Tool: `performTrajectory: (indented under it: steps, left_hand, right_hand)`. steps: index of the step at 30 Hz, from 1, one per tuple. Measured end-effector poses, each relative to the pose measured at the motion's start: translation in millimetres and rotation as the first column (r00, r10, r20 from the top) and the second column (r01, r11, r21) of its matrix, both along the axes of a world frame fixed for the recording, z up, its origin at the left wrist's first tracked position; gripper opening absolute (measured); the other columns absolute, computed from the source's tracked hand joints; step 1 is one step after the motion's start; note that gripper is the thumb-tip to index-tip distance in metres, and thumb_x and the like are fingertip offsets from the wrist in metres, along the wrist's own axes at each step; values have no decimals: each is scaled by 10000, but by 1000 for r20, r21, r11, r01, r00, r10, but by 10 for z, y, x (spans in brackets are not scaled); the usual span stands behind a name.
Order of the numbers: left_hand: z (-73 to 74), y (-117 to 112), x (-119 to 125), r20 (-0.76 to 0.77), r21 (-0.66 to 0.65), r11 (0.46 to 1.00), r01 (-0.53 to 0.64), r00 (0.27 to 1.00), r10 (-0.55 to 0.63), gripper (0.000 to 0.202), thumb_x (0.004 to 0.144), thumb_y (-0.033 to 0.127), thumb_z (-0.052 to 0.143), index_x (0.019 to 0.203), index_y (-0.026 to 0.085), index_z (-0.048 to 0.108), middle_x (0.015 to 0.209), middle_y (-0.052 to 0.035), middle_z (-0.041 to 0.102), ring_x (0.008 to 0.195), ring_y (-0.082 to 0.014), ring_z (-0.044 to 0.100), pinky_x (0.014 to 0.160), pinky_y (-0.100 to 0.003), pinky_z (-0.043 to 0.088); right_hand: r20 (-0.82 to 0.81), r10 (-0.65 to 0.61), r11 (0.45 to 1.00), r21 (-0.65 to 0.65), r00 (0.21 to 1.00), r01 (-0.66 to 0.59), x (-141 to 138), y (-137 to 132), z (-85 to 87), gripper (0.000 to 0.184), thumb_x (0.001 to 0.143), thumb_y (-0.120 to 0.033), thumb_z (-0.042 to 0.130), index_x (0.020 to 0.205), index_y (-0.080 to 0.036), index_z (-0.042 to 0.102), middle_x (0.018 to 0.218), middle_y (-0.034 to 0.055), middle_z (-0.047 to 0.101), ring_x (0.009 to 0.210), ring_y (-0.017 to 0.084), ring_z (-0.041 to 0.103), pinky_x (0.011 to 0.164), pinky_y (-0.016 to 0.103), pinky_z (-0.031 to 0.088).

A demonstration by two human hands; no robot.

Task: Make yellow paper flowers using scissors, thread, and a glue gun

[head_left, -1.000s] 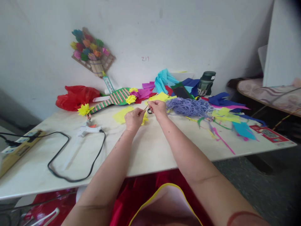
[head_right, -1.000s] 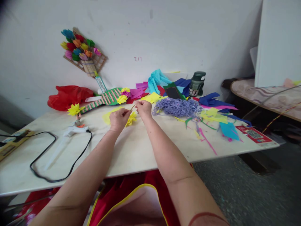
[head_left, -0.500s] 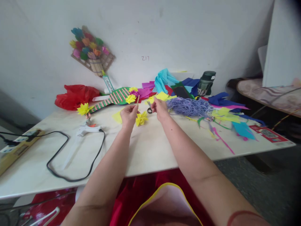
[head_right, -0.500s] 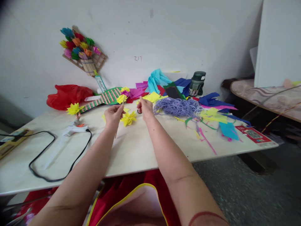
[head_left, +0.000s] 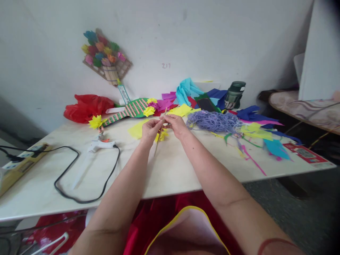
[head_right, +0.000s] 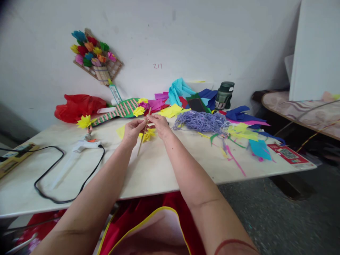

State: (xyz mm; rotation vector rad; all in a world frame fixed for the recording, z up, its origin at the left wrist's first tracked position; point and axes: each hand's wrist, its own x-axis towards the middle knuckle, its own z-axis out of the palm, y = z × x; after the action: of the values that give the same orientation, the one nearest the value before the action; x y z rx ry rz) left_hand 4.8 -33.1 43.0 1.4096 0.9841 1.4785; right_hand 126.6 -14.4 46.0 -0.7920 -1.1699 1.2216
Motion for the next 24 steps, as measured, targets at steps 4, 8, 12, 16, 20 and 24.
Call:
performTrajectory:
  steps: [4, 8, 12, 16, 20, 24]
  left_hand:
    - [-14, 76, -103, 35, -29, 974, -223, 974, 224, 359, 609, 467, 634, 734, 132, 599, 678, -45, 636, 593, -117, 568, 501, -203, 412]
    - [-101, 205, -216, 14, -66, 926, -372, 927, 374, 309, 596, 404, 627, 746, 135, 607, 717, -38, 619, 664, -132, 558, 545, -218, 423]
    - [-213, 300, -276, -72, -88, 907, -412, 911, 407, 307, 569, 372, 637, 766, 135, 624, 711, -31, 604, 663, -137, 543, 616, -254, 429]
    - [-282, 339, -300, -180, -147, 902, -406, 908, 379, 316, 564, 366, 641, 789, 144, 640, 716, -37, 621, 701, -159, 561, 674, -279, 422]
    - [-326, 371, -318, -281, -183, 906, -382, 903, 325, 325, 559, 365, 642, 810, 158, 653, 742, -46, 642, 725, -178, 577, 695, -295, 414]
    - [-366, 415, -343, -333, -178, 922, -343, 903, 272, 331, 556, 345, 642, 836, 169, 656, 802, -61, 659, 754, -187, 590, 709, -296, 414]
  right_hand:
    - [-75, -212, 975, 44, 974, 216, 126, 73, 61, 292, 792, -474, 490, 832, -186, 526, 733, 21, 638, 583, 104, 592, 483, 210, 446]
    - [-72, -360, 918, 148, 930, 367, 243, 142, 76, 257, 826, -444, 456, 939, -214, 480, 690, -8, 604, 546, 91, 569, 468, 200, 436]
    - [38, -375, 900, 256, 926, 353, 249, 153, 34, 217, 807, -387, 501, 960, -238, 461, 677, -31, 583, 569, 89, 568, 507, 208, 455]
    - [159, -237, 956, 212, 958, 201, 186, 137, -34, 200, 762, -300, 551, 912, -235, 436, 617, -65, 564, 509, 87, 554, 489, 215, 450]
    - [105, -114, 986, 133, 988, 99, 144, 90, -31, 198, 765, -285, 524, 923, -235, 415, 570, -89, 530, 459, 87, 535, 470, 219, 443]
    - [40, -169, 965, 209, 985, 157, 171, 18, 60, 270, 788, -341, 507, 1032, -262, 422, 612, -79, 532, 486, 79, 529, 514, 221, 441]
